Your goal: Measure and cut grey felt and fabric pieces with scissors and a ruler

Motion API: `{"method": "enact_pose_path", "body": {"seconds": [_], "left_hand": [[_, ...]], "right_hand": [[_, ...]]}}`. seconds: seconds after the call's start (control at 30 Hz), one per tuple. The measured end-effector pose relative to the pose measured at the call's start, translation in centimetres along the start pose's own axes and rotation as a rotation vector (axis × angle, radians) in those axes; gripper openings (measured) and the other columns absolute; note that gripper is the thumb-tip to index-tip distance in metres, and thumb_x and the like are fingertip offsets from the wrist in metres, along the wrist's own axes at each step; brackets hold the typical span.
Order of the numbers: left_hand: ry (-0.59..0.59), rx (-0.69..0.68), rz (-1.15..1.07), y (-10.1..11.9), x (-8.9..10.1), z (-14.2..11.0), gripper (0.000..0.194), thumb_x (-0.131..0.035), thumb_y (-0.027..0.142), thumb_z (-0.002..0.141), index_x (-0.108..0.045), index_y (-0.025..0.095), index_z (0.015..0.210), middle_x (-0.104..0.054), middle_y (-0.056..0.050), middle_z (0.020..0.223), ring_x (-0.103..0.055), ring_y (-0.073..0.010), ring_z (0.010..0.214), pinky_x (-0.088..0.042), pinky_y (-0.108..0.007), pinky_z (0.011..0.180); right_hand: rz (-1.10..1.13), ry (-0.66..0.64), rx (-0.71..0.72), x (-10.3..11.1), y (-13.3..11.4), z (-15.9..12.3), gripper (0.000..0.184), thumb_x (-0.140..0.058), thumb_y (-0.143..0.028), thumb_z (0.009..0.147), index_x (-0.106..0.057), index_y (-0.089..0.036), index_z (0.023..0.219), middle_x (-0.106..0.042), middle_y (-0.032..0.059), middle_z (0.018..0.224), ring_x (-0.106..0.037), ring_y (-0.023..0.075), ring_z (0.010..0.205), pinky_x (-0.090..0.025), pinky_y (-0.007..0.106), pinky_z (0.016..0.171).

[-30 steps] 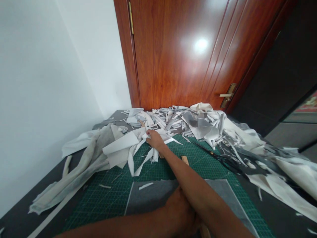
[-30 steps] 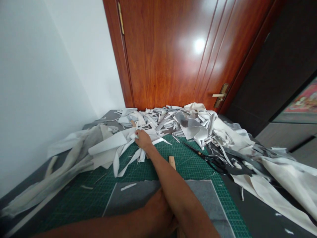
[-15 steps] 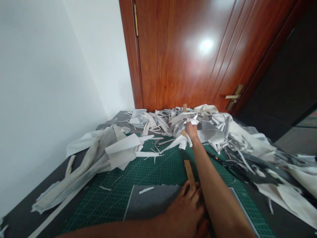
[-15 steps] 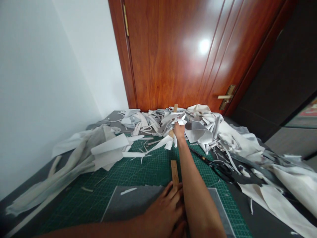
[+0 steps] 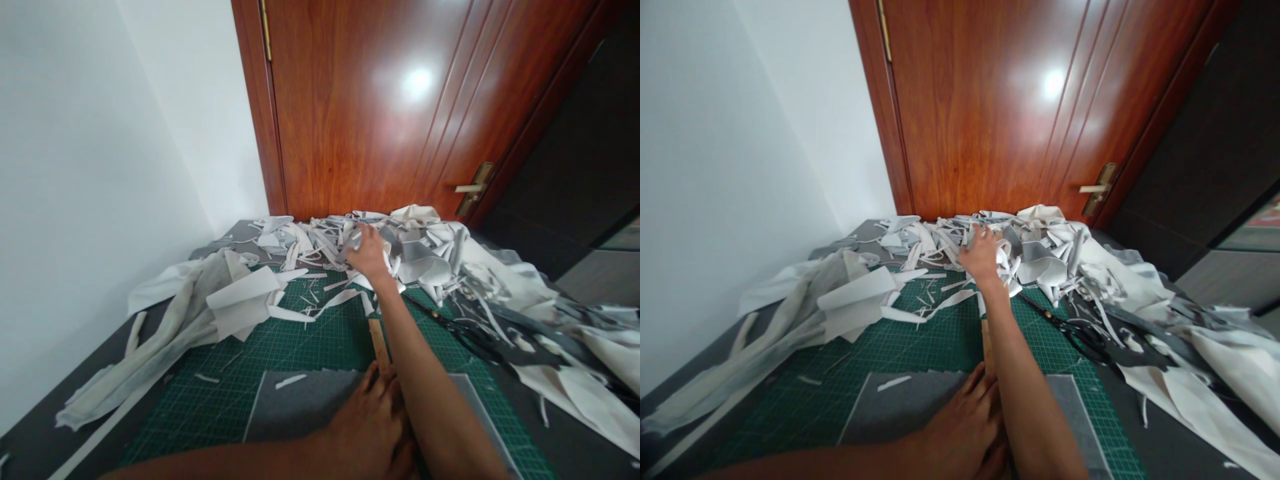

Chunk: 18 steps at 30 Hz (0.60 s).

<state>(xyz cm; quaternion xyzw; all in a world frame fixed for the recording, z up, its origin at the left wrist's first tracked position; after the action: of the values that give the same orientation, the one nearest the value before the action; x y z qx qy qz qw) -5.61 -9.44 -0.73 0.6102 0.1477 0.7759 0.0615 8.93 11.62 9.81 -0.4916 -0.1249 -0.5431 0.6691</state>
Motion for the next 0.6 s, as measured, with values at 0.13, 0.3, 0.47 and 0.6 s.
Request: {"method": "enact_pose_path", "body": {"seconds": [0.13,0.3,0.47,0.6], "left_hand": [[0.006,0.001,-0.077,-1.0,-2.1,-0.3,0.069,-0.046,0.046,0.108,-0.023,0.022,0.167,-0.034,-0.01,0.171,-0.034,-0.0307,0.157,-0.026,-0.047,0.132],[-0.014,0.09,-0.012,-2.8,-5.2,-0.6,0.062,-0.042,0.034,0.11,-0.017,0.032,0.167,-0.02,-0.006,0.176,-0.025,-0.0291,0.161,-0.029,-0.053,0.13],[-0.047,0.088,-0.086,-1.4,-2.5,-0.9,0.072,-0.052,0.047,0.105,-0.022,0.027,0.168,-0.018,-0.007,0.175,-0.026,-0.0314,0.16,-0.026,-0.051,0.132],[-0.006,0.063,-0.16,0.0,0.1,-0.9,0.068,-0.045,0.045,0.108,-0.025,0.019,0.168,-0.031,-0.008,0.172,-0.031,-0.0322,0.158,-0.022,-0.044,0.134]], "right_hand": [[0.174,-0.367,0.507,-6.0,-11.0,-6.1,0.081,-0.067,-0.045,0.087,-0.041,-0.019,0.16,-0.03,0.0152,0.172,-0.028,0.0351,0.158,-0.028,0.051,0.127],[0.161,-0.532,0.568,-13.3,-15.9,-12.5,0.085,-0.077,-0.06,0.076,-0.047,-0.043,0.154,-0.045,-0.0059,0.166,-0.039,0.0303,0.154,-0.032,0.045,0.127],[0.183,-0.563,0.544,-14.4,-13.8,-11.8,0.035,-0.055,-0.027,0.095,-0.071,-0.032,0.126,-0.074,0.0016,0.13,-0.065,0.0279,0.124,-0.05,0.042,0.105],[0.236,-0.496,0.448,-12.3,-10.9,-8.3,0.034,-0.053,-0.032,0.099,-0.068,-0.023,0.128,-0.078,0.0056,0.117,-0.069,0.0278,0.112,-0.051,0.036,0.098]]}}
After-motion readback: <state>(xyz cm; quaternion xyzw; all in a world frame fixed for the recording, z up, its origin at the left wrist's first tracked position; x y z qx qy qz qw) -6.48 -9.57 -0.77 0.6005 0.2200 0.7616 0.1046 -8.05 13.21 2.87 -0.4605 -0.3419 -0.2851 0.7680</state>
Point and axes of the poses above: each hand's wrist, its own z-axis towards the middle knuckle, its own x-axis out of the back of the hand, y = z × x, the point moved 5 cm from there along z, towards the middle knuckle
